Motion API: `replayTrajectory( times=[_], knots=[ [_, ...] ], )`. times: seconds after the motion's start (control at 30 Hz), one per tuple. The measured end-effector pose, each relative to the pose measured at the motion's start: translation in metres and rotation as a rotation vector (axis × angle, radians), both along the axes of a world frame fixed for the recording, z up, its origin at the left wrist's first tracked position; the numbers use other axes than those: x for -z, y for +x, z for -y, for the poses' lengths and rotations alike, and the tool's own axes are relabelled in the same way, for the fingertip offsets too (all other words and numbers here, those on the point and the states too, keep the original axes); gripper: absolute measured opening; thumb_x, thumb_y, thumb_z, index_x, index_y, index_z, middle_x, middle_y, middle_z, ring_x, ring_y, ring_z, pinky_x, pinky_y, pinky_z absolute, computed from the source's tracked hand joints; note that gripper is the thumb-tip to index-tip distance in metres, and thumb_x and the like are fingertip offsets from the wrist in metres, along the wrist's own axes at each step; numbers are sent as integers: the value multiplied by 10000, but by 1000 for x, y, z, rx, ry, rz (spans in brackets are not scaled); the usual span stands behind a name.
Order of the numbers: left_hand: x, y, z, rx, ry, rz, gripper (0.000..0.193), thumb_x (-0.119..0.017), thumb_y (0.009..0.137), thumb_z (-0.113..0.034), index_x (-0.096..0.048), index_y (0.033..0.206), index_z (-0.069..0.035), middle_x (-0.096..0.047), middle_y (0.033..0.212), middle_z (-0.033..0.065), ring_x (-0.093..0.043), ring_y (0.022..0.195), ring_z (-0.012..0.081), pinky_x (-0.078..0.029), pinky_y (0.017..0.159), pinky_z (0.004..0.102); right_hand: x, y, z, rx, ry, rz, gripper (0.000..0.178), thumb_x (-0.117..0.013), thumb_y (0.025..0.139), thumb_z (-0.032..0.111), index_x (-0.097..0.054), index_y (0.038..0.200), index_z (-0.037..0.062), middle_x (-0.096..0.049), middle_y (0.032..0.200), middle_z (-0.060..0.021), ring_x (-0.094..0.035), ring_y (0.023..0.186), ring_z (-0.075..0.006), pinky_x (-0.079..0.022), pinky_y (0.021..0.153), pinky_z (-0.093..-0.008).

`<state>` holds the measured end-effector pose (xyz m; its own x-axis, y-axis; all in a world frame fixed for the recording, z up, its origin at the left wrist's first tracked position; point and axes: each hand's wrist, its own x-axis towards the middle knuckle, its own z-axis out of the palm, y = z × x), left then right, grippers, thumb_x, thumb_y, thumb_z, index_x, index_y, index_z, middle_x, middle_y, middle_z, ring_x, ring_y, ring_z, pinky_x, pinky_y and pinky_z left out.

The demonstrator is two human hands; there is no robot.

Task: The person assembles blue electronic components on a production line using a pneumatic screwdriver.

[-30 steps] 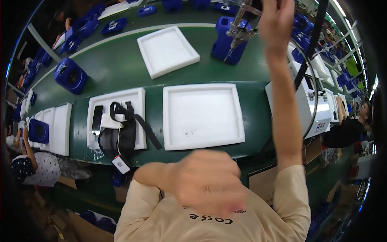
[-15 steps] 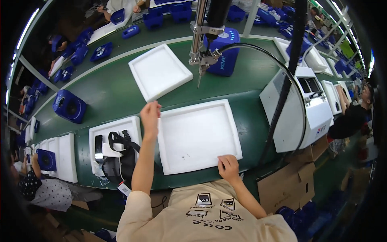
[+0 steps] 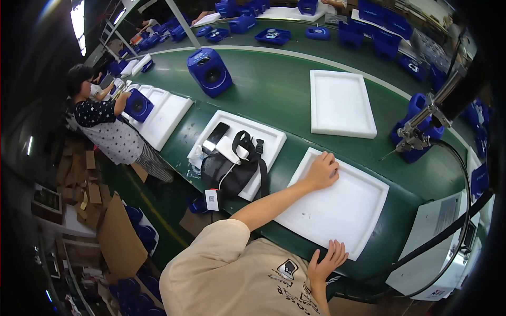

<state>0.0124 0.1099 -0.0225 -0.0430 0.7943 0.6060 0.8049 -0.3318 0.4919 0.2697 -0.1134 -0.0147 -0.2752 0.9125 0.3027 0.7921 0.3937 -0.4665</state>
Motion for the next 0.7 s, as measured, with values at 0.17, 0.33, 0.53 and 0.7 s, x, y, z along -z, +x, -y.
replayTrajectory(
  times=[0.17, 0.33, 0.53, 0.7],
  knots=[
    [-3, -5, 3, -40, 13, -22, 141, -726, 745, -80, -590, 781, -67, -500, 893, 91, -511, 897, 280, -471, 747, 400, 24, -12, -1, 73, 191, 58, 419, -650, 883, 196, -615, 1271, 42, -608, 1306, -155, -517, 1312, -394, -273, 1171, -633],
    [-2, -4, 2, -32, 5, -16, 145, -725, 741, -81, -586, 776, -65, -494, 894, 91, -504, 896, 284, -467, 759, 405, 23, -12, 1, 99, 202, 78, 411, -651, 850, 178, -629, 1240, 52, -617, 1277, -148, -530, 1293, -386, -285, 1171, -625],
    [-3, -23, 8, 10, -72, -14, 145, -742, 774, -96, -661, 888, -59, -557, 941, 82, -548, 934, 273, -500, 768, 398, 22, -16, 0, 89, 219, 87, 403, -645, 842, 166, -637, 1228, 50, -618, 1265, -148, -543, 1279, -380, -292, 1169, -622],
    [-61, -108, 10, 288, -371, 682, 307, -702, 951, -96, -640, 1248, -54, -683, 936, 33, -639, 820, 80, -540, 729, 259, 25, -17, 2, 109, 241, 113, 400, -638, 845, 158, -630, 1228, 43, -623, 1251, -146, -546, 1272, -382, -291, 1168, -619]
  ],
)
